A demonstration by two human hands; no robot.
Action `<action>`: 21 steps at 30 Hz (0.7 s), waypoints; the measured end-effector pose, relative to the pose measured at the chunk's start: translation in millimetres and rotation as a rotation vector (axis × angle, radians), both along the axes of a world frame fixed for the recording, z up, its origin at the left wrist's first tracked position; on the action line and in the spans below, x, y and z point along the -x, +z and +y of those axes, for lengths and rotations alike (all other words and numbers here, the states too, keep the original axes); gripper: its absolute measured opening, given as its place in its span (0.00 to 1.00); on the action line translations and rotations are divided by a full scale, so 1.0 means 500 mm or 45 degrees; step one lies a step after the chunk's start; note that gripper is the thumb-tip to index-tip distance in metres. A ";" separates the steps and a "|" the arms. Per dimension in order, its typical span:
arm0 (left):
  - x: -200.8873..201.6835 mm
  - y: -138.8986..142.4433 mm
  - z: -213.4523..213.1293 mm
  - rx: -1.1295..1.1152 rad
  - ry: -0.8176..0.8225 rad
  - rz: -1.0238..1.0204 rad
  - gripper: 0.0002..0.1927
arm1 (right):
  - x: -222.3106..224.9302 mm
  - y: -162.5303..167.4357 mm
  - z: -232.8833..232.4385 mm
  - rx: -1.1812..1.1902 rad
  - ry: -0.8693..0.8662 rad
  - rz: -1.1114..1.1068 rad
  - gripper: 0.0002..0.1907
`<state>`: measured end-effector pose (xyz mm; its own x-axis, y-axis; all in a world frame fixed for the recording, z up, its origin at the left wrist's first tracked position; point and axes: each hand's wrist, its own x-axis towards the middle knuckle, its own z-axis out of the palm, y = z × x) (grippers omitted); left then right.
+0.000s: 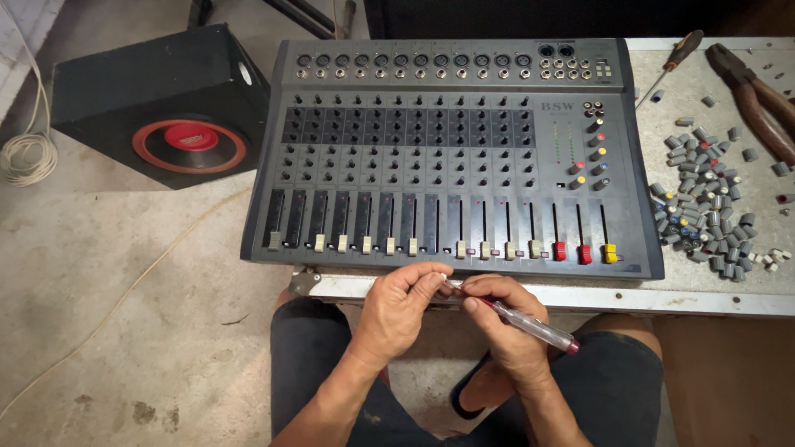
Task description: The person sits at a workbench in front of an audio mixing console and uses a screwdriver to work on the fader area, handling small fader knob caps by hand. Many removed fader caps lie in a pile on the bench beside pliers and other tools as the person continues working on the mixer.
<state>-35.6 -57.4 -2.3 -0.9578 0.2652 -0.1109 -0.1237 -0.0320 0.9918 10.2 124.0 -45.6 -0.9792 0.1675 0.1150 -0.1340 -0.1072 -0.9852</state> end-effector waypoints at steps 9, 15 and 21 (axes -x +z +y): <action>0.002 0.007 -0.003 0.110 0.002 0.045 0.13 | -0.001 -0.011 -0.003 -0.009 -0.017 0.032 0.08; -0.006 0.000 -0.003 -0.003 0.029 0.016 0.13 | -0.006 0.031 -0.018 0.221 0.047 0.205 0.07; -0.025 -0.001 0.015 -0.193 0.011 -0.092 0.13 | -0.075 0.221 0.013 0.573 0.246 0.792 0.15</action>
